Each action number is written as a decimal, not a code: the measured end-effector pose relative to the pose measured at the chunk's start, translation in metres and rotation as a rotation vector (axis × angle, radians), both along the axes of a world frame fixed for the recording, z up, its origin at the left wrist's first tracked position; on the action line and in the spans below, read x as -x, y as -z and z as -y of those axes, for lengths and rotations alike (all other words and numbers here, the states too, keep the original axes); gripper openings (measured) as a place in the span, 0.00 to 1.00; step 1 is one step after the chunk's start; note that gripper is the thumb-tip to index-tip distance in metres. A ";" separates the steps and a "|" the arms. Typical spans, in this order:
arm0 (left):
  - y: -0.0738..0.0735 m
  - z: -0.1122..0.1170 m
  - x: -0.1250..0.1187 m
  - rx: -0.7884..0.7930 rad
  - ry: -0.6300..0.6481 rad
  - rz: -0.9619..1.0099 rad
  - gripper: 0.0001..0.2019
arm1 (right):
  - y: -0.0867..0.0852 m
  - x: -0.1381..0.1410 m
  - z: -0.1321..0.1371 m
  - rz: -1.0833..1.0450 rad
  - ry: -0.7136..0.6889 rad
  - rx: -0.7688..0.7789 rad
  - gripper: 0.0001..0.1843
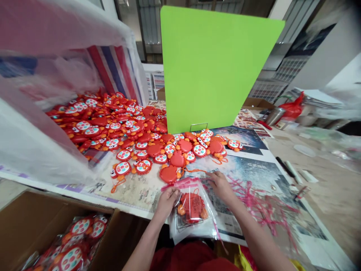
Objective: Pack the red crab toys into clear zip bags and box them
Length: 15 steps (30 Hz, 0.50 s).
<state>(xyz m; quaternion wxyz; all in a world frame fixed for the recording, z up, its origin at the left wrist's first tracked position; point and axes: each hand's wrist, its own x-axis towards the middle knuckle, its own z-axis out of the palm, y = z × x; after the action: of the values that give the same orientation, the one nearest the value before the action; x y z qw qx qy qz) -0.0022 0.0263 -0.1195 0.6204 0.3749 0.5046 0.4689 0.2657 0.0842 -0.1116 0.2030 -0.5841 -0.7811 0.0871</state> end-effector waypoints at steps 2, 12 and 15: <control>0.001 -0.001 0.000 0.005 0.001 -0.003 0.24 | 0.002 0.009 -0.005 0.058 -0.005 0.058 0.13; 0.005 0.001 0.002 0.072 0.002 0.017 0.23 | -0.013 -0.042 -0.006 0.417 0.280 0.019 0.13; 0.004 0.002 0.002 0.071 -0.005 0.016 0.23 | -0.012 -0.055 0.002 0.404 0.361 -0.107 0.24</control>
<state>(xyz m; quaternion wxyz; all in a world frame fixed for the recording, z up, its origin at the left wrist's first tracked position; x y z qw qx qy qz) -0.0041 0.0245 -0.1236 0.6363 0.3478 0.5168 0.4551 0.3207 0.0821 -0.0995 0.0860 -0.7080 -0.6923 -0.1100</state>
